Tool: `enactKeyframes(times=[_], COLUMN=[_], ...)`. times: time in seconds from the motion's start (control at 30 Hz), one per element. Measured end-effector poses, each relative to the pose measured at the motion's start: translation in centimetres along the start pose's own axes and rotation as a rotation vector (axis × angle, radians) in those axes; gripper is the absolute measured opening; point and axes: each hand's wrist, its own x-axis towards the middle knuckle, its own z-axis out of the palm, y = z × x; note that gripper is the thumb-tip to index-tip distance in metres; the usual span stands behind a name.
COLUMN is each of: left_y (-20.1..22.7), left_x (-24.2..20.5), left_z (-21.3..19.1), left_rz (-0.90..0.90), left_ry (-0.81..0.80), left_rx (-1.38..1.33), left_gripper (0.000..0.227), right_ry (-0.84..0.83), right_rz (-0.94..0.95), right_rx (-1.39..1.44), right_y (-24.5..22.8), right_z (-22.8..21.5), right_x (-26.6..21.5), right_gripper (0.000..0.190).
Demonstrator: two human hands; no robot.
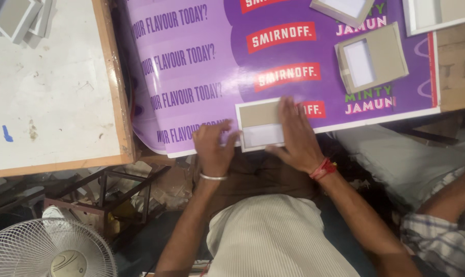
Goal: The person assembles small white photo frames by hand on a purple branded mat. They pick up frame parts, align them, and press them together, then place the assembled frames on the mat. The process is repeated for multiple frames.
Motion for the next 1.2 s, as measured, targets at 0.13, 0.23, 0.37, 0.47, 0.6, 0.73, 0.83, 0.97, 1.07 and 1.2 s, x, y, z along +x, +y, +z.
enactKeyframes(times=[0.13, 0.23, 0.37, 0.47, 0.6, 0.73, 0.83, 0.97, 1.07, 1.2], left_y=[-1.0, -1.7, -1.9, -1.7, -2.0, -1.9, -1.4, -0.9, -0.8, -0.4], left_x=[0.9, 2.3, 2.5, 1.1, 1.9, 4.7, 5.3, 4.5, 3.9, 4.0], left_z=[1.0, 2.0, 0.2, -2.7, -3.3, -0.7, 0.3, 0.7, 0.7, 1.0], left_rz=[-0.016, -0.118, 0.215, 0.253, 0.181, 0.307, 0.285, 0.267, 0.269, 0.257], left_ry=[-0.138, -0.14, -0.21, -0.307, -0.455, -0.484, -0.56, -0.655, -0.631, -0.599], left_rx=[0.065, 0.015, 0.05, -0.027, -0.097, 0.036, 0.098, 0.208, 0.197, 0.149], left_gripper=[0.013, 0.012, 0.004, 0.009, 0.054, 0.119, 0.137, 0.132, 0.135, 0.134], right_ry=[-0.127, -0.229, -0.194, -0.201, -0.189, -0.248, -0.171, -0.105, -0.149, -0.138], right_rz=[-0.11, -0.193, -0.22, -0.212, -0.24, -0.268, -0.219, -0.171, -0.178, -0.161], right_rx=[-0.2, -0.341, -0.395, -0.378, -0.327, -0.396, -0.108, -0.133, -0.235, -0.3], right_y=[-1.0, -1.7, -2.0, -2.2, -1.5, -1.2, -1.5, -0.9, 0.1, 1.4], right_z=[0.6, 0.5, -0.4, -0.4, 0.1, 0.1, -0.4, -0.8, 0.1, 1.9], right_x=[0.8, 1.6, 2.7, 2.9, 2.6, 1.8, 2.5, 4.9, 8.1, 12.2], right_gripper=[0.112, 0.097, 0.083, 0.08, 0.075, 0.073, 0.076, 0.095, 0.101, 0.101])
